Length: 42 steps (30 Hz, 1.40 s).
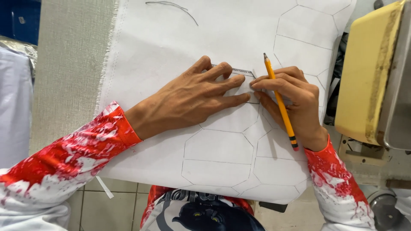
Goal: Tracing a geometric pattern template onto white fabric using a pencil on a cutting table.
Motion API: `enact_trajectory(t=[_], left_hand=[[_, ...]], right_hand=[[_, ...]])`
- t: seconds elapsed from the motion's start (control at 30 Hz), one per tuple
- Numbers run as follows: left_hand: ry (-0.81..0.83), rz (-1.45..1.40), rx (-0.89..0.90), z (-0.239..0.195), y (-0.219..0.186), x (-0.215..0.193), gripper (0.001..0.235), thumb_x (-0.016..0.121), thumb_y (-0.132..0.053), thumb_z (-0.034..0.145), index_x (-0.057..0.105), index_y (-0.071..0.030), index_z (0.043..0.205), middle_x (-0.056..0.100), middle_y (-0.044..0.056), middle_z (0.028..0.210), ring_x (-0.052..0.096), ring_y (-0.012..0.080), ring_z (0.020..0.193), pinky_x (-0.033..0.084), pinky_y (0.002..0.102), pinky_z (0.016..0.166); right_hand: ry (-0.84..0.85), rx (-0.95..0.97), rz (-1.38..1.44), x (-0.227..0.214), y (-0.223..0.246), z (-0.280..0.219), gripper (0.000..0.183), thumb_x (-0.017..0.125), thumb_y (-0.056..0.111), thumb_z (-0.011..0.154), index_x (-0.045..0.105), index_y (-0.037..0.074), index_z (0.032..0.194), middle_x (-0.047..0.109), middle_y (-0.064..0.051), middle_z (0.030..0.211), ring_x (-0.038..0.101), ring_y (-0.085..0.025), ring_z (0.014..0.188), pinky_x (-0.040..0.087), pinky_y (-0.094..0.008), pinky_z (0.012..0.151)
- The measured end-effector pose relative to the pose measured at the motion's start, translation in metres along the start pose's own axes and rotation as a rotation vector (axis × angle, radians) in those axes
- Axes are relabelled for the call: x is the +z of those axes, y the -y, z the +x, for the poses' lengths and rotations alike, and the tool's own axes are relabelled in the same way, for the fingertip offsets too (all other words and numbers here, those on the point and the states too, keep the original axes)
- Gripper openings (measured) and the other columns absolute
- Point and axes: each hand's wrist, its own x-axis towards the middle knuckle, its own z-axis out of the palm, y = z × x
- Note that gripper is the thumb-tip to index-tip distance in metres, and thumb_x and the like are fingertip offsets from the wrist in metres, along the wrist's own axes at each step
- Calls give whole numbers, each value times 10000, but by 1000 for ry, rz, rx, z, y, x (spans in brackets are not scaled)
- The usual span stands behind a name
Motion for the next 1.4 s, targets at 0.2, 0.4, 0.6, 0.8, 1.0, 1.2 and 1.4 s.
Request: enact_trajectory(t=[0.2,0.4,0.6,0.8,1.0,1.2,1.4], left_hand=[[66,72,21,2,0,-2,425,591,-148,1023,526,-216,1437,512,75,1319,501,280,1140,424,431,902],[120,429,54,10,-25,-4,432,633,-253,982,524,-192,1395,580,99,1309,584,231,1136,490,375,905],[268,500,-288,21,-78,3,500,534,-337,1001,514,-88,1435,580,181,1320,598,281,1077,582,477,837],[119,429,-542,25,-100,18,901,481,-903,871,539,-173,1395,525,161,1368,519,355,1234,438,608,1008],[9,428,-565,23,-105,21,966,421,-937,862,573,-141,1387,540,167,1353,528,354,1211,427,635,1044],[-36,441,-587,23,-105,24,963,435,-943,847,577,-136,1354,576,171,1335,548,350,1194,438,663,1040],[-20,436,-580,24,-105,23,953,433,-946,839,580,-155,1348,591,164,1323,562,344,1197,457,650,1012]], right_hand=[[-4,47,13,-1,-3,-2,196,810,-36,967,704,75,1089,760,-45,1076,603,-275,1039,482,-385,989],[10,70,35,0,-1,-4,220,813,-58,964,709,79,1101,739,-35,1019,564,-273,1095,471,-373,973],[-37,23,-23,4,-10,-7,212,823,-46,964,712,103,1065,737,-7,995,592,-261,1063,418,-367,963],[-20,-5,-23,2,-7,-5,196,813,-38,968,719,90,1083,740,-29,1002,606,-264,1062,461,-378,950],[4,-9,-18,-1,-1,-2,197,811,-53,966,712,78,1075,749,-39,1055,625,-268,1081,500,-375,986],[142,34,-1,-22,11,15,280,609,-163,996,699,7,1198,740,-87,1169,621,-279,1179,490,-388,1059],[6,172,310,-33,9,38,405,493,251,1147,627,-72,1351,628,-172,1179,543,-205,983,548,-266,837]])
